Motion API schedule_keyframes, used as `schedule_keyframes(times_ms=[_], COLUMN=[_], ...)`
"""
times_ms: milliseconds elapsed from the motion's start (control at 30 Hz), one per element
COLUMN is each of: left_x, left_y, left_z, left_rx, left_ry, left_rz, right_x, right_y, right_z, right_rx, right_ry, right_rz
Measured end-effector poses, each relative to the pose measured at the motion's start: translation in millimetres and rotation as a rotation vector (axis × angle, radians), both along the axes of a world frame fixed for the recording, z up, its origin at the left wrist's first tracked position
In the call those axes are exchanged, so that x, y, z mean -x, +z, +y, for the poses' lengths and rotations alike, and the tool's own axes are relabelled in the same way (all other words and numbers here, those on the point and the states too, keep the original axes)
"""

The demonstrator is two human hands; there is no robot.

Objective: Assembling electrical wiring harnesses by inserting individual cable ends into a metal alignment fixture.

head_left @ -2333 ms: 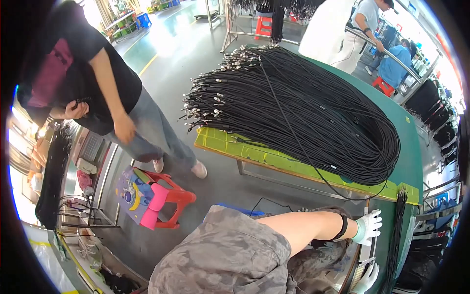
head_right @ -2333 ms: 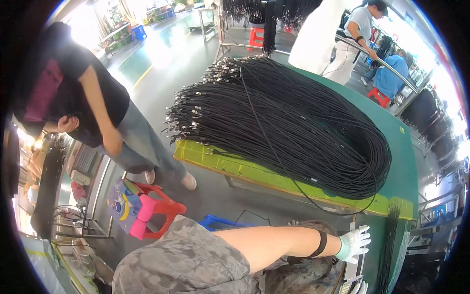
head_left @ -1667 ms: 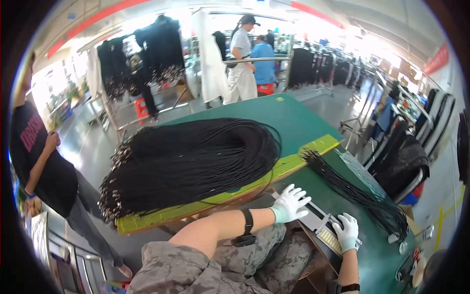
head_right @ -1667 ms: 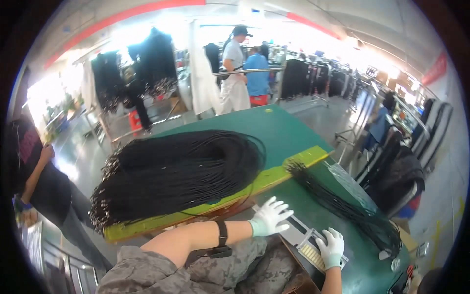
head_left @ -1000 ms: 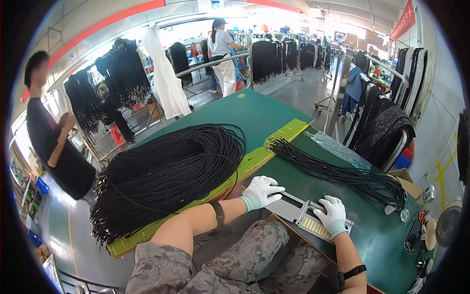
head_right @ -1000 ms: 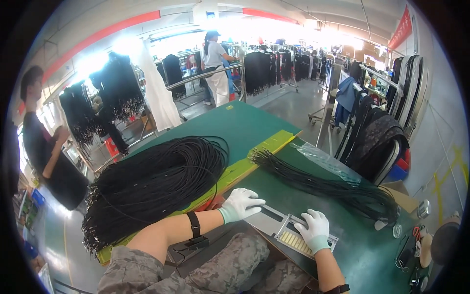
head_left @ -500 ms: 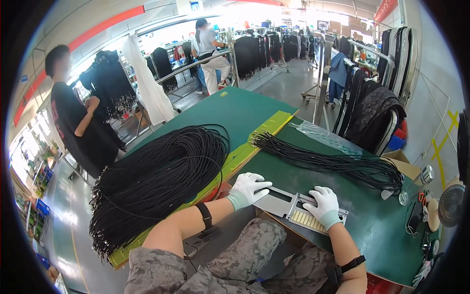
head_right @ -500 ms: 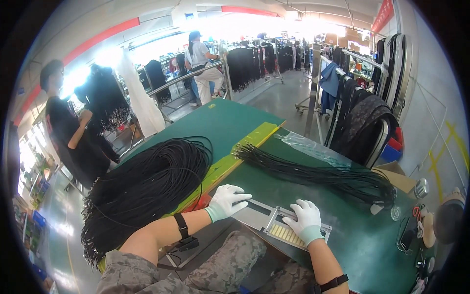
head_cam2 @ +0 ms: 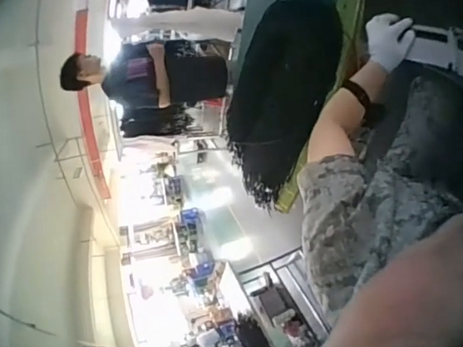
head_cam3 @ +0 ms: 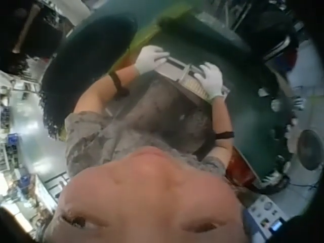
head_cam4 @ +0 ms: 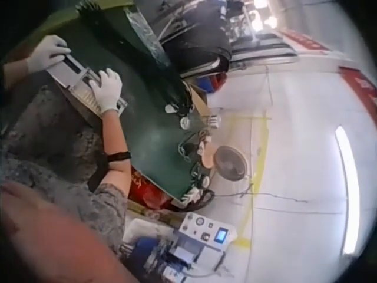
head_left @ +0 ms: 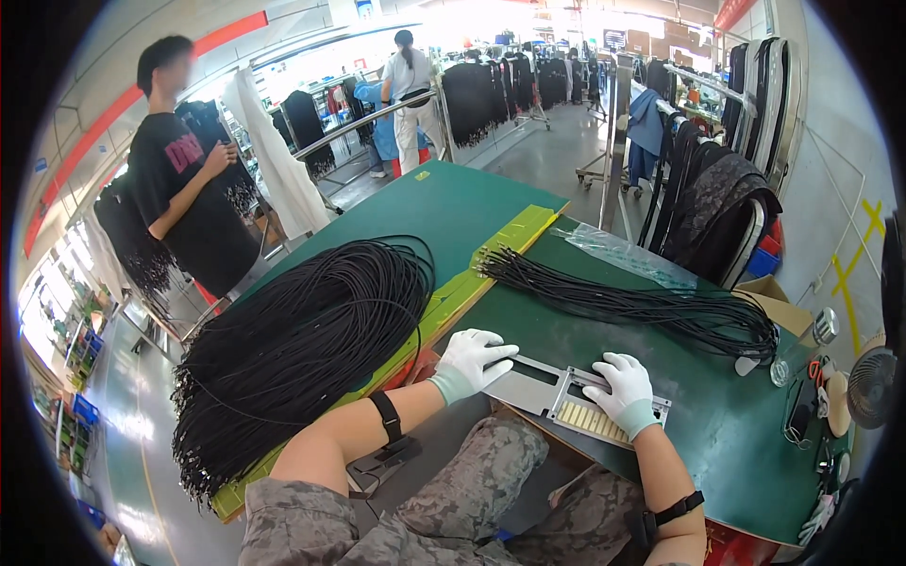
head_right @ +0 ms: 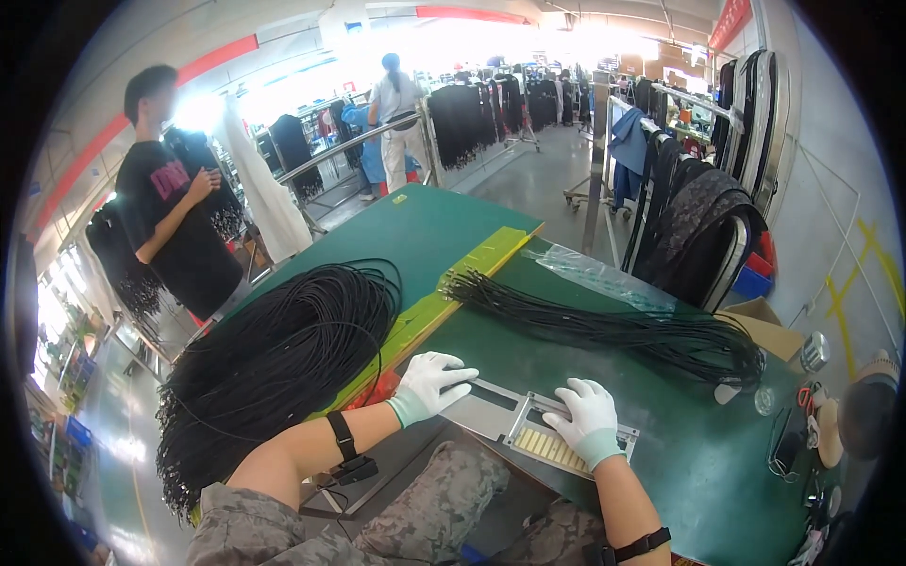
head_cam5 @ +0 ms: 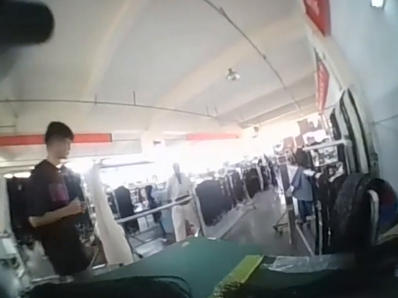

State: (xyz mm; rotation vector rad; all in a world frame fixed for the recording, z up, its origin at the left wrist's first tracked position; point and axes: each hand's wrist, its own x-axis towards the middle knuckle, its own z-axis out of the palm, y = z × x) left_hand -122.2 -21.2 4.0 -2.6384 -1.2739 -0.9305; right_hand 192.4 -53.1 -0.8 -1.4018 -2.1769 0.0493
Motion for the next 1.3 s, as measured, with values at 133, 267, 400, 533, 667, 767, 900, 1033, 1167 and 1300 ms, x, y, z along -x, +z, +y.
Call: schedule_keyframes(times_ms=[133,267,400,533,667,767,900,1033,1167,1300], left_x=[1,0,2,2,-1,-12,-28,-36,-34,-12], left_y=[-1,-4,-4,4,15,15,7,0,-3,10], left_z=[-2,0,6,8,-9,-39,-72,-97,-108,-95], left_rx=[-0.007,-0.032,-0.002,0.125,0.202,0.24,0.302,0.36,0.465,0.431], left_ry=[0.004,-0.008,0.002,0.033,0.004,-0.026,-0.05,-0.043,-0.03,-0.03], left_rz=[-0.009,-0.028,-0.02,0.095,0.252,0.277,0.244,0.214,0.14,0.044], right_x=[3,-2,0,-3,-10,-6,-10,-17,-24,-32], right_y=[-2,1,-4,-1,-5,-9,-7,-12,-21,-20], right_z=[0,-2,4,9,29,37,37,35,43,43], right_rx=[-0.031,-0.023,-0.062,0.003,0.142,-0.024,-0.128,-0.112,-0.063,-0.018], right_ry=[0.015,0.0,0.018,0.025,-0.003,-0.039,-0.029,-0.052,-0.078,-0.06], right_rz=[0.017,-0.006,0.018,-0.001,0.058,0.013,0.024,0.047,0.008,-0.005])
